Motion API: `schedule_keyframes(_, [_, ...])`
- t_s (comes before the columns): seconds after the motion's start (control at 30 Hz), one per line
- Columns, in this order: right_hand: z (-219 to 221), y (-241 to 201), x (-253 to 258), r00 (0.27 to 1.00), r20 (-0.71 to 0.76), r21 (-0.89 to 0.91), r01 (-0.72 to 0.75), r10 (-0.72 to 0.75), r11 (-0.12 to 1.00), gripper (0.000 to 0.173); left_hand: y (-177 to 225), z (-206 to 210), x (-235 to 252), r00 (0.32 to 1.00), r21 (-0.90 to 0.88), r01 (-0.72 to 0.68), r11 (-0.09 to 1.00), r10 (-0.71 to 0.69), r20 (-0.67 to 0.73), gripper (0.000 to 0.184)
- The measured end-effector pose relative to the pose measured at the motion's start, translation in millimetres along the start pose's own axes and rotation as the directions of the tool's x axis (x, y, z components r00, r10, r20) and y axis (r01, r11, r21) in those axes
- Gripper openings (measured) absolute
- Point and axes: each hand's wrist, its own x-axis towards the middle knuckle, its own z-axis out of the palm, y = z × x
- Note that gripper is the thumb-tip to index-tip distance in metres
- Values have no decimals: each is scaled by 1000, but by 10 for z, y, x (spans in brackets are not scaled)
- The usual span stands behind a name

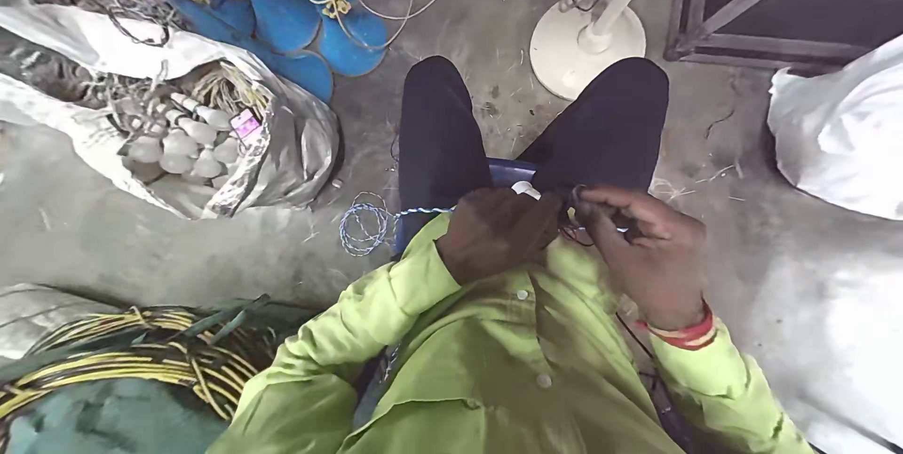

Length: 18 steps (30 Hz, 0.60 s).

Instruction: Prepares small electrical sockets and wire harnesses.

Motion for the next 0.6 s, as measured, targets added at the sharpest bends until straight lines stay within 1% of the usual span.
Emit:
schedule_keyframes(0.03, [-12,-5,11,1000,13,5,5,-6,1000,20,0,8,11,1000,-15,19,1000,-19,3,16])
schedule_keyframes(0.13, [-28,-58,5,997,64,-48,34,-31,998,34,29,25,23,994,-84,106,991,-105,24,19])
schedule_keyframes(0.2, [-1,-68,12,995,56,-66,84,-80,994,26,45,10,20,985,-140,169,976,-162,63,22])
schedule_keyframes(0.23, [6,-60,27,993,49,-78,108,-104,991,19,49,-3,26,974,-179,216,960,-201,100,20])
schedule_keyframes(0.3, [2,-47,49,991,68,-65,124,-119,990,15,51,-55,42,937,-298,335,894,-283,204,16])
schedule_keyframes(0.37, [-20,-52,49,990,98,-12,100,-99,995,17,60,-101,75,890,-425,449,786,-352,289,13])
schedule_keyframes(0.4, [-37,-49,36,992,104,30,74,-77,997,18,64,-119,100,865,-496,500,710,-389,316,9])
schedule_keyframes(0.47, [-68,-25,9,993,118,130,6,-22,992,19,82,-157,151,803,-624,589,513,-459,381,2])
schedule_keyframes(0.53, [-81,-21,-14,991,123,207,-74,49,976,19,68,-183,155,757,-711,624,324,-476,447,7])
schedule_keyframes(0.6, [-79,-35,-34,990,73,268,-137,122,954,17,31,-211,125,720,-727,654,209,-466,514,10])
